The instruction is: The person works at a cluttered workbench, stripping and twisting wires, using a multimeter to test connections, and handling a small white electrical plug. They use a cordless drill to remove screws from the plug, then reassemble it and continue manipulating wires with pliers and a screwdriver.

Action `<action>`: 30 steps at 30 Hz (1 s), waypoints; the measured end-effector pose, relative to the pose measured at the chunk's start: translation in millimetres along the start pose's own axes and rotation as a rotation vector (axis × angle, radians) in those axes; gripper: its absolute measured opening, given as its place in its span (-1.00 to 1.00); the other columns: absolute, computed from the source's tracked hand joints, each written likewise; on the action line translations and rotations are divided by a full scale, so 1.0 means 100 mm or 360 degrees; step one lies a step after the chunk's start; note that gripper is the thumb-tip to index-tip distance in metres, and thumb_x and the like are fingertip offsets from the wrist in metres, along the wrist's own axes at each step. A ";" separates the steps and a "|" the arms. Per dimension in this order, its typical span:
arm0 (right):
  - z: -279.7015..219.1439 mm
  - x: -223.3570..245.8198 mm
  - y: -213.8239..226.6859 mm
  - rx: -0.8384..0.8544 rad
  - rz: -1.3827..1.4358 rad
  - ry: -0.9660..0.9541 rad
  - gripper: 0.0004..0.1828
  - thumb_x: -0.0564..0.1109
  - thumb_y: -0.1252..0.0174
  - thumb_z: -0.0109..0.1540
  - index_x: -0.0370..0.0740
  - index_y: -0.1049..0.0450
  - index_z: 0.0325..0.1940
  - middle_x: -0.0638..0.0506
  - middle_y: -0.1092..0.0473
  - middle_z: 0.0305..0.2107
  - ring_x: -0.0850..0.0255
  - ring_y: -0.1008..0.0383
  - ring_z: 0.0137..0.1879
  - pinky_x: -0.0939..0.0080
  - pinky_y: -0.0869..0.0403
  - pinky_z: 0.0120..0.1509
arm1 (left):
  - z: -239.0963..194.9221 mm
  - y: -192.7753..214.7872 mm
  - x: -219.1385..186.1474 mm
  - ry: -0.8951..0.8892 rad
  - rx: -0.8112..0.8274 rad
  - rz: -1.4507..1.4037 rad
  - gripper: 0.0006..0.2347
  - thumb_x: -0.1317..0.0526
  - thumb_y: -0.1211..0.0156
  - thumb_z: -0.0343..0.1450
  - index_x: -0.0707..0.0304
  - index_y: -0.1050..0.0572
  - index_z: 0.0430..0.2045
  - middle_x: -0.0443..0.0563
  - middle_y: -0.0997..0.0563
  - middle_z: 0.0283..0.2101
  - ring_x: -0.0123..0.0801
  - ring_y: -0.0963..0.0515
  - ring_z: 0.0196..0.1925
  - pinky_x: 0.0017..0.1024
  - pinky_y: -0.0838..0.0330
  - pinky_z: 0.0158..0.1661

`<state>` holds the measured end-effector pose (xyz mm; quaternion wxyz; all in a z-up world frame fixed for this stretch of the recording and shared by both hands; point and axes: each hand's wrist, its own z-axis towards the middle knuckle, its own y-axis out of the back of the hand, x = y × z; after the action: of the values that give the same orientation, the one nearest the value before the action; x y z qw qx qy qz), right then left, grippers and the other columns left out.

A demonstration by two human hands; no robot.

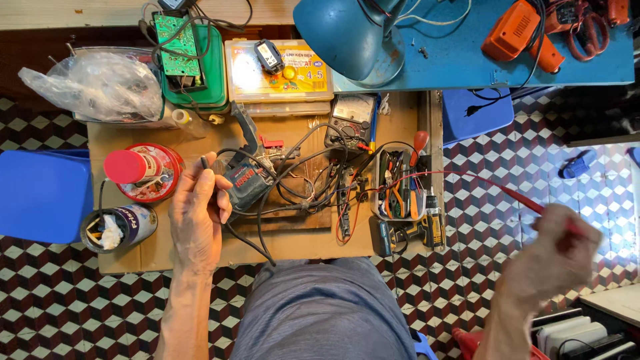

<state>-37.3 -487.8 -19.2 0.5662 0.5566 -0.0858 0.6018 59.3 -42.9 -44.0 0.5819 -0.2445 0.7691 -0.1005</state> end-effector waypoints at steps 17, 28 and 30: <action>0.24 -1.56 1.62 -0.0577 0.0200 -0.0984 -0.78 -0.15 -0.22 0.50 -0.39 -0.46 -0.10 -0.01 -0.42 -0.30 0.27 -0.41 -0.22 0.25 -0.41 -0.14 | 0.21 -0.86 1.67 0.0534 0.0561 0.0769 -0.77 0.08 -0.08 0.51 0.28 -0.46 -0.19 -0.11 -0.68 -0.36 -0.66 -0.44 -0.55 -0.64 -0.35 -0.51; 0.18 -1.43 1.59 -0.0518 0.0240 -0.1060 -0.77 -0.15 -0.21 0.46 -0.41 -0.47 -0.15 0.00 -0.37 -0.40 0.29 -0.35 -0.31 0.27 -0.36 -0.23 | -0.01 -0.33 2.37 0.1239 0.0121 0.0950 -0.67 -0.06 -0.21 0.43 0.27 -0.55 -0.46 -0.09 -0.39 -0.57 -0.55 -0.15 -0.68 -0.48 0.01 -0.67; 0.16 -1.29 1.63 -0.0524 0.0242 -0.1059 -0.77 -0.14 -0.21 0.46 -0.41 -0.47 -0.16 0.00 -0.36 -0.42 0.29 -0.34 -0.32 0.27 -0.35 -0.25 | -0.07 -0.41 2.52 0.1623 0.0172 0.0778 -0.64 -0.10 -0.15 0.45 0.26 -0.55 -0.45 -0.04 -0.47 -0.54 -0.52 -0.05 -0.75 -0.47 0.11 -0.72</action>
<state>-188.1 -631.6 -26.7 0.5429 0.6153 -0.4018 0.4065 12.1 -203.2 -237.3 0.1550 0.0501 0.9808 -0.1075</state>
